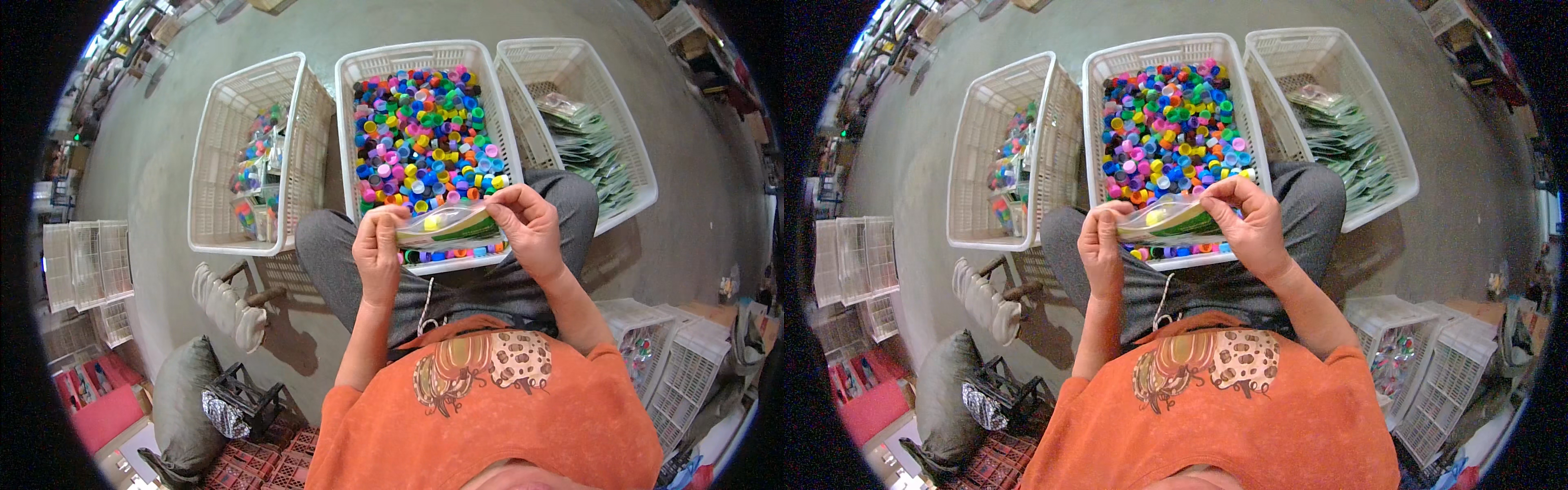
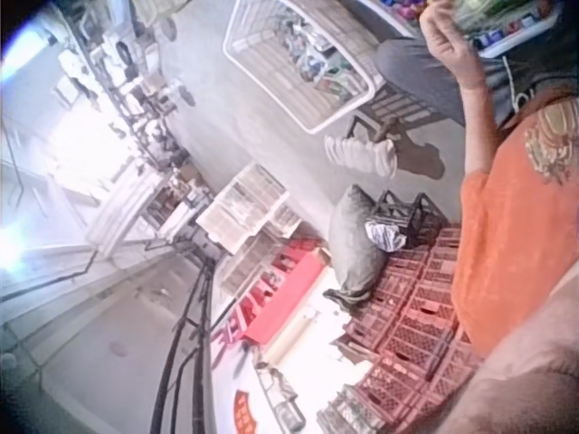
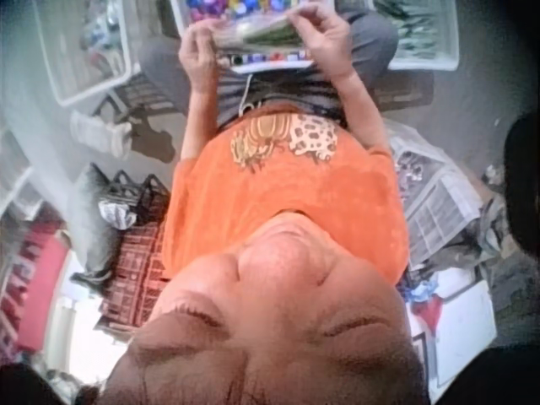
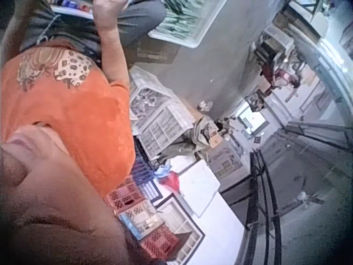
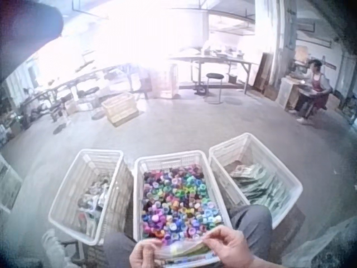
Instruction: The person sits cross-legged on the floor and sorts colorful plastic bottle caps from a large basket into small clear plastic bags. They pick caps one by one, place them into the bags, and occasionally set filled bags aside.
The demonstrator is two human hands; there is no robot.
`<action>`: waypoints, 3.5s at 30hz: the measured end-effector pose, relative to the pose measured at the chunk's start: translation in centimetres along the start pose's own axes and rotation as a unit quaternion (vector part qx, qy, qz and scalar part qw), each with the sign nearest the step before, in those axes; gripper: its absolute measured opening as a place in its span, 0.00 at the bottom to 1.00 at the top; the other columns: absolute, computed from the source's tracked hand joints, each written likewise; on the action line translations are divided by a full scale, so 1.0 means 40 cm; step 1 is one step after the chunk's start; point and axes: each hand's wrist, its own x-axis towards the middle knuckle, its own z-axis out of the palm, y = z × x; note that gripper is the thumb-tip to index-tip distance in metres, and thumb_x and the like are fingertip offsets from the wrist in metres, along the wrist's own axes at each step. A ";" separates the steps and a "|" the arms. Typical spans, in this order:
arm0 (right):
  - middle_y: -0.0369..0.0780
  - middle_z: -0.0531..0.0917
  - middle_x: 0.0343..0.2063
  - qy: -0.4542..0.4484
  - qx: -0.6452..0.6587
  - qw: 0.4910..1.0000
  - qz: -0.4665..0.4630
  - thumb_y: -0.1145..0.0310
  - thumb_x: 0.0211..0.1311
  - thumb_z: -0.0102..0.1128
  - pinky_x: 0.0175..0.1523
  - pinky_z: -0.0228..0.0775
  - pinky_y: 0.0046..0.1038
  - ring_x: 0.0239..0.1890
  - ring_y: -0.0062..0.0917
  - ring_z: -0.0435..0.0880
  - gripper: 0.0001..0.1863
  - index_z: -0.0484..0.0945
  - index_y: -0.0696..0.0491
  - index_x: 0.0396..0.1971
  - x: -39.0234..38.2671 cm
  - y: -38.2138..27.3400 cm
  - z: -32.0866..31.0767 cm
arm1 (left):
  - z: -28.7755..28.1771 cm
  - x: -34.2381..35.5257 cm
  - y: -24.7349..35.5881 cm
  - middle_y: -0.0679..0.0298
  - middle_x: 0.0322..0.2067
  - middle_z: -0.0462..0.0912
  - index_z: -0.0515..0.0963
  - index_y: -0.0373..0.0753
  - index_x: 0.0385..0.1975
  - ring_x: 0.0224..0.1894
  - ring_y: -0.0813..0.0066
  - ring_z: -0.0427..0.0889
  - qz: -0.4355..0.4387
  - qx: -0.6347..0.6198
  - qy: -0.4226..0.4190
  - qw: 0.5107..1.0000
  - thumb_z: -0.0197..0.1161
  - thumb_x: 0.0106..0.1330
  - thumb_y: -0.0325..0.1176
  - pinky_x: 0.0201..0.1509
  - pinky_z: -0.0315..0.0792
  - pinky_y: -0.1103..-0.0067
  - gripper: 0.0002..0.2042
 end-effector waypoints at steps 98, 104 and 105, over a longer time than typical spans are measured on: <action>0.56 0.62 0.66 0.358 -0.440 0.690 0.449 0.33 0.44 0.70 0.65 0.66 0.46 0.64 0.47 0.68 0.61 0.55 0.62 0.68 0.915 0.831 -1.069 | 0.300 -0.032 -0.480 0.63 0.54 0.77 0.74 0.37 0.53 0.53 0.66 0.76 0.033 0.323 -0.644 0.693 0.54 0.59 0.31 0.55 0.69 0.70 0.20; 0.55 0.70 0.55 0.351 -0.391 0.741 0.418 0.45 0.50 0.69 0.61 0.68 0.43 0.57 0.46 0.73 0.44 0.62 0.63 0.57 0.945 0.892 -1.084 | 0.301 -0.030 -0.487 0.64 0.52 0.78 0.74 0.40 0.54 0.52 0.67 0.77 0.019 0.300 -0.633 0.714 0.54 0.59 0.31 0.54 0.69 0.70 0.21; 0.53 0.77 0.49 0.327 -0.424 0.736 0.415 0.47 0.52 0.67 0.57 0.71 0.41 0.51 0.44 0.79 0.37 0.71 0.63 0.51 0.947 0.894 -1.087 | 0.302 -0.029 -0.489 0.64 0.52 0.78 0.74 0.39 0.54 0.51 0.67 0.77 0.016 0.295 -0.631 0.717 0.55 0.58 0.30 0.53 0.70 0.71 0.21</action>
